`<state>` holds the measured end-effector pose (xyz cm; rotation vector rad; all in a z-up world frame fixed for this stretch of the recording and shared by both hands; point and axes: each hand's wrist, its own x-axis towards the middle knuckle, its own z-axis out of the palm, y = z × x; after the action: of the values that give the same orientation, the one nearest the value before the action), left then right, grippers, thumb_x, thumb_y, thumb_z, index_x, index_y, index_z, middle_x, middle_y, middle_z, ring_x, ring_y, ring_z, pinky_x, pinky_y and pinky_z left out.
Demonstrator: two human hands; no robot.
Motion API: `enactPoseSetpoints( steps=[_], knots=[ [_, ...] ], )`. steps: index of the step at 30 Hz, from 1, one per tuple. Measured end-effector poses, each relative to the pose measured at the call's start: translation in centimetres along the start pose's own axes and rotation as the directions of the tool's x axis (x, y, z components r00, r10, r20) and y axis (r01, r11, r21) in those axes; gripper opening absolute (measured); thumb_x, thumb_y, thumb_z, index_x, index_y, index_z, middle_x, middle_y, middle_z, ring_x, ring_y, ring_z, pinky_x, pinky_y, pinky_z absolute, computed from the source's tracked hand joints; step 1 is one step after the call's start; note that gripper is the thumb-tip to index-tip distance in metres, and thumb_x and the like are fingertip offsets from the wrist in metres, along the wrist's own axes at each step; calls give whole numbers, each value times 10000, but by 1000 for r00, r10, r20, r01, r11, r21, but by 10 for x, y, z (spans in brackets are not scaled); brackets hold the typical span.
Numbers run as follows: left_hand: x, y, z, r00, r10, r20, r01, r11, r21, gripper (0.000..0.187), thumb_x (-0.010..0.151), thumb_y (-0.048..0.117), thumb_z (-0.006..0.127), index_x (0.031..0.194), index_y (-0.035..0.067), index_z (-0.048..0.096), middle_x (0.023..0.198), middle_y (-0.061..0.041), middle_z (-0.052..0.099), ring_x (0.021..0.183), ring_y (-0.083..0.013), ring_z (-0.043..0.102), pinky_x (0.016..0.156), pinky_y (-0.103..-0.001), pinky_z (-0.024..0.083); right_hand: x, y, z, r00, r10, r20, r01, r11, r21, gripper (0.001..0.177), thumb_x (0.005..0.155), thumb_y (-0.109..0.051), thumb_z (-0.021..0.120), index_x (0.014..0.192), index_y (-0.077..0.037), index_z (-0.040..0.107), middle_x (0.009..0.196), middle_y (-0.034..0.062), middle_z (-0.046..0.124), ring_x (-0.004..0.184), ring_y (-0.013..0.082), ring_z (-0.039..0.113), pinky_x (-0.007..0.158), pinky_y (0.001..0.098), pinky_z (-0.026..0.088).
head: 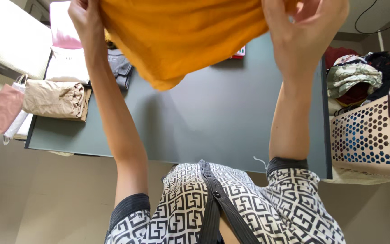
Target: The person folds multiple clean garments one by one on a table. They pick up each item from a laundry basket, lay it flat, fold it neatly, and place it into a growing stack of folded clothes.
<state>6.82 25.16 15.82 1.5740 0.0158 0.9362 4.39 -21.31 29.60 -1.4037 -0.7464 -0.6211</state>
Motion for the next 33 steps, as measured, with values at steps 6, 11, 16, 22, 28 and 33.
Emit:
enactPoseSetpoints(
  steps=[6, 11, 16, 22, 28, 33],
  knots=[
    [53, -72, 79, 981, 19, 191, -58, 979, 198, 394, 1037, 358, 728, 845, 33, 616, 740, 14, 553, 664, -89, 478, 611, -305, 387, -36, 34, -51, 988, 60, -139, -61, 998, -1, 241, 1107, 63, 726, 1138, -35, 508, 1070, -7, 476, 907, 74, 452, 787, 241, 450],
    [-3, -175, 224, 878, -210, 430, -1, 898, 440, 489, 1016, 445, 735, 790, 15, 675, 665, -6, 584, 593, -79, 522, 549, -298, 398, -135, 178, -140, 868, 329, -373, -418, 888, -190, 219, 1069, -8, 737, 1134, -61, 535, 1017, 5, 489, 929, 116, 448, 856, 268, 416],
    [-172, -256, 242, 933, -226, 281, 64, 871, 488, 421, 920, 468, 771, 912, 47, 758, 924, -126, 703, 872, -241, 681, 771, -369, 532, -278, 321, -207, 441, 727, -527, -865, 501, -33, 524, 898, -151, 788, 1325, -94, 489, 1122, -1, 491, 1038, 133, 511, 899, 306, 489],
    [-354, -272, 154, 765, -465, -445, 642, 607, 469, 237, 911, 236, 747, 951, 6, 703, 947, -138, 723, 880, -279, 685, 822, -391, 541, -371, 373, -232, -34, 905, -425, -992, 20, 122, 455, 910, -236, 718, 1329, -99, 608, 1151, 53, 682, 1016, 187, 663, 920, 444, 527],
    [-397, -267, 84, -102, -657, -747, 898, 263, -354, 505, 967, 229, 716, 1272, -90, 472, 1289, -227, 582, 1064, -312, 638, 950, -452, 534, -354, 407, -218, -83, 900, -428, -958, 46, 283, 370, 911, -174, 697, 1267, -90, 639, 1125, 60, 702, 1001, 234, 678, 901, 461, 553],
    [-365, -285, 41, -186, -757, -627, 648, 385, -657, 464, 917, 193, 754, 1219, -131, 616, 1304, -202, 660, 1093, -290, 693, 964, -461, 571, -334, 423, -194, 123, 593, -795, -992, 58, -110, 408, 826, -190, 859, 1155, -50, 663, 1104, 76, 715, 937, 202, 691, 809, 330, 556]
  ],
)
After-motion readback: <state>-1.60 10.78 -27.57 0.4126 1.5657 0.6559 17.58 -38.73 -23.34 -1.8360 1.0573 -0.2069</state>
